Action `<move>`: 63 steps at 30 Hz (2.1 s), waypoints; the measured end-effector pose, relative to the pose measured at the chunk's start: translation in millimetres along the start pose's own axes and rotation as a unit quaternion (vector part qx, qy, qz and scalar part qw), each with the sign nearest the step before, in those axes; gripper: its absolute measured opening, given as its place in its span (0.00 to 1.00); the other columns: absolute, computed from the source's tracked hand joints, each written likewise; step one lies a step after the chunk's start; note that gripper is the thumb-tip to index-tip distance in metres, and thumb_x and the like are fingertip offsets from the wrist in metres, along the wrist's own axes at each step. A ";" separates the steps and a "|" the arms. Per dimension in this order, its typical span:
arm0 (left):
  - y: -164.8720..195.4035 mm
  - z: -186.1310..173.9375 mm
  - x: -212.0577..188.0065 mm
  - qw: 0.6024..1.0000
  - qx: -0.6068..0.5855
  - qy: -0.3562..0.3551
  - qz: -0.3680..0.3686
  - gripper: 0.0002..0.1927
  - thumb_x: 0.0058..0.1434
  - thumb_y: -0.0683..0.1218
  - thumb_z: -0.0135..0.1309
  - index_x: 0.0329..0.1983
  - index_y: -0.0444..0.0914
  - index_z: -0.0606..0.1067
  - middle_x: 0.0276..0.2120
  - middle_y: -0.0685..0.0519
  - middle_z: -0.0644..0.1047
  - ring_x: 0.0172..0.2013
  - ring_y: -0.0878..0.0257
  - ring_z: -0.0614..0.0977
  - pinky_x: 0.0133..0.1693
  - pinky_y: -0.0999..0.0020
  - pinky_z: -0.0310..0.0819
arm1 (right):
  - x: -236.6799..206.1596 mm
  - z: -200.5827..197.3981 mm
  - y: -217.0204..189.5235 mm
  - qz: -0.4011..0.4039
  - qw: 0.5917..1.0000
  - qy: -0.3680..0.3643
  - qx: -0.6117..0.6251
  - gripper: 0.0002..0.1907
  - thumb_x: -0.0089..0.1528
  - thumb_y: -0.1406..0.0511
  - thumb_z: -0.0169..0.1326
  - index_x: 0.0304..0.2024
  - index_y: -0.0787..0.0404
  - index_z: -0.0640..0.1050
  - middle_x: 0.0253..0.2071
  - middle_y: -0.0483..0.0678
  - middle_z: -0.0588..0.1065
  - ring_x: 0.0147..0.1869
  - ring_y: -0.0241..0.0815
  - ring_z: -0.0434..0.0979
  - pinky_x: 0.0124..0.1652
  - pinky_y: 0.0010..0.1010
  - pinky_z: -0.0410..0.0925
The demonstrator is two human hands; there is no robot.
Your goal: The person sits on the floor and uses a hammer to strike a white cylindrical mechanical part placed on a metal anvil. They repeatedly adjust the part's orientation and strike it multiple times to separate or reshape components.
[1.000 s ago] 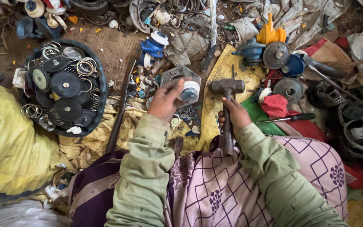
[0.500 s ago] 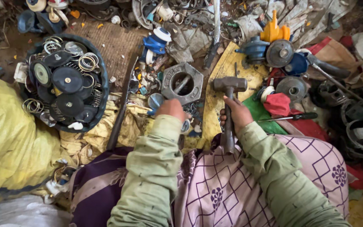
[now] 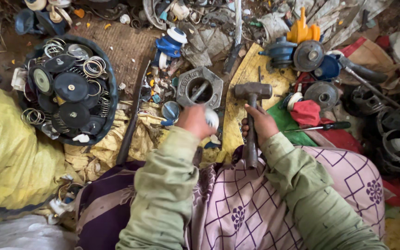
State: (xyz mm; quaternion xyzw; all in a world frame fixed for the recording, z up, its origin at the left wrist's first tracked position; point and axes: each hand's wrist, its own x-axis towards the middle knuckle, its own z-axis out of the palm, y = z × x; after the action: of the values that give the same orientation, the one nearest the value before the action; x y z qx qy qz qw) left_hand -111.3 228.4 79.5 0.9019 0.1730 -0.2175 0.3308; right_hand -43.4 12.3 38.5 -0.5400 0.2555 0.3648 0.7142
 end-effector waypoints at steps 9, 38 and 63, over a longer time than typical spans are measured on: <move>-4.8 4.2 13.7 0.938 0.164 0.222 0.209 0.37 0.42 0.36 0.65 0.59 0.46 0.75 0.61 0.52 0.75 0.62 0.46 0.72 0.66 0.44 0.55 | -4.9 2.4 -2.0 -0.005 1.000 0.007 -0.009 0.17 0.64 0.60 0.56 0.54 0.53 0.68 0.25 0.46 0.67 0.21 0.38 0.65 0.21 0.32 0.63; -19.4 13.7 17.7 0.864 -0.096 0.357 0.341 0.44 0.55 0.37 0.69 0.73 0.43 0.61 0.71 0.47 0.67 0.71 0.49 0.70 0.74 0.55 0.63 | -2.3 1.2 0.0 -0.019 1.000 -0.014 -0.007 0.20 0.64 0.61 0.56 0.57 0.54 0.69 0.25 0.47 0.68 0.21 0.39 0.66 0.22 0.32 0.65; -30.4 49.6 43.4 0.945 0.012 0.254 0.204 0.47 0.42 0.57 0.74 0.63 0.33 0.72 0.56 0.44 0.74 0.58 0.45 0.68 0.61 0.52 0.61 | -4.7 5.8 0.2 -0.008 1.000 0.018 -0.013 0.20 0.63 0.62 0.57 0.55 0.54 0.68 0.25 0.46 0.68 0.20 0.38 0.66 0.20 0.32 0.63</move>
State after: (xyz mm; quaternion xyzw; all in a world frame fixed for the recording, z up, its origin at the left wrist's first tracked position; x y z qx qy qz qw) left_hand -102.2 224.3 7.6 0.9471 0.0614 0.0886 0.3023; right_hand -46.6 16.7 43.7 -0.5575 0.2591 0.3525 0.7055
